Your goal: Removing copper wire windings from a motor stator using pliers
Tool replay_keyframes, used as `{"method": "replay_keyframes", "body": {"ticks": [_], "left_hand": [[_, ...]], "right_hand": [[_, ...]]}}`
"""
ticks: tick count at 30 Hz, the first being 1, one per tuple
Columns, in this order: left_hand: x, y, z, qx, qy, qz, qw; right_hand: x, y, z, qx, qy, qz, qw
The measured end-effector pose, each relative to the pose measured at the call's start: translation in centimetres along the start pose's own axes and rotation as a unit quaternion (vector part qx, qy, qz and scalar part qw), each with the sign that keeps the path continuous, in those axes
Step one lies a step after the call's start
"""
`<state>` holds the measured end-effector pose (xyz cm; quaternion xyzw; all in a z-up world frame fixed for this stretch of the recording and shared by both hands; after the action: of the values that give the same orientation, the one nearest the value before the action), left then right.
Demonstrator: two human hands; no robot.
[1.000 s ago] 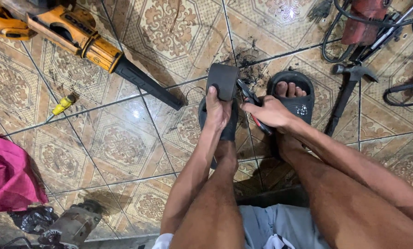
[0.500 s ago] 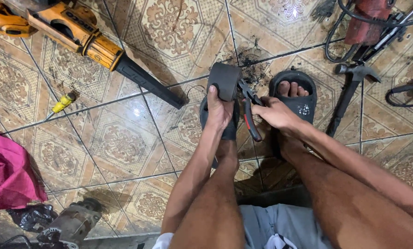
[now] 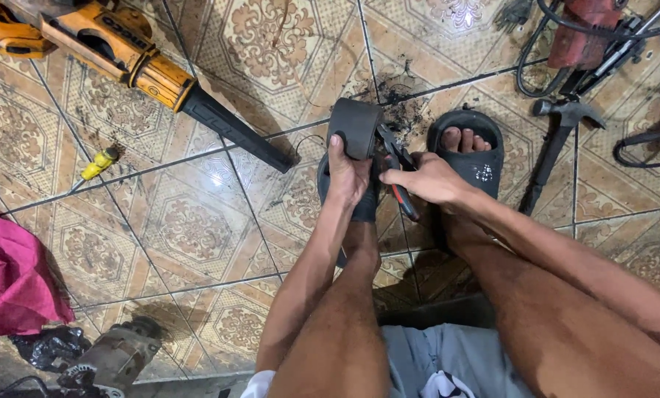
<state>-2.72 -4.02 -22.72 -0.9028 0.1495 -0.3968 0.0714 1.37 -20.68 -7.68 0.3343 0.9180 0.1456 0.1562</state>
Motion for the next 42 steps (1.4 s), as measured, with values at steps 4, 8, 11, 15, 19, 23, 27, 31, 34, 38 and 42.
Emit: {"method": "replay_keyframes", "body": {"ticks": [4, 8, 11, 15, 19, 23, 27, 31, 34, 38, 42], "left_hand": [[0.1, 0.5, -0.3, 0.053, -0.01, -0.032, 0.998], [1.3, 0.4, -1.8, 0.065, 0.004, -0.047, 0.997], [1.1, 0.3, -1.9, 0.052, 0.024, -0.042, 0.997], [-1.1, 0.2, -0.5, 0.048, 0.026, -0.093, 0.994], [-1.7, 0.4, -0.9, 0.034, 0.002, -0.116, 0.993], [-1.3, 0.4, -0.8, 0.035, -0.045, -0.151, 0.987], [1.4, -0.8, -1.6, 0.026, -0.031, -0.151, 0.988], [1.7, -0.9, -1.4, 0.025, -0.053, -0.153, 0.986], [2.1, -0.8, -1.8, 0.028, -0.063, -0.137, 0.988], [2.4, -1.0, -1.7, 0.026, -0.044, -0.107, 0.993], [2.1, -0.5, -2.0, 0.034, -0.066, -0.107, 0.992]], "right_hand": [[0.7, -1.9, 2.2, 0.001, -0.012, -0.005, 1.0], [0.6, -1.4, 1.3, 0.01, -0.007, -0.002, 1.0], [0.4, -1.4, 0.9, -0.001, 0.019, 0.043, 0.999], [0.6, -2.1, 1.4, 0.0, 0.012, 0.047, 0.999], [0.1, -1.5, 0.2, 0.001, 0.023, 0.036, 0.999], [0.2, -2.3, 0.1, 0.021, 0.028, 0.203, 0.978], [-1.0, -1.7, -0.4, -0.015, 0.035, 0.112, 0.993], [-1.4, -1.5, -0.7, -0.05, -0.021, -0.046, 0.997], [-1.2, -2.8, 1.2, -0.051, -0.049, -0.152, 0.986], [-1.2, -3.9, 3.0, -0.046, -0.069, -0.217, 0.973], [-1.0, -2.4, 0.9, -0.056, -0.055, -0.147, 0.986]]}}
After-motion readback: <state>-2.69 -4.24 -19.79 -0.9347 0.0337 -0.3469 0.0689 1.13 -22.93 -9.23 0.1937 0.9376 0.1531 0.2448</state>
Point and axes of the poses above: each hand's wrist, its own z-axis towards the middle knuckle, its own x-axis out of the palm, y = z × x, the point moved 2 cm from there along z, towards the middle knuckle, and after that the axes turned 13 degrees about -z, right-handed, at the moved point
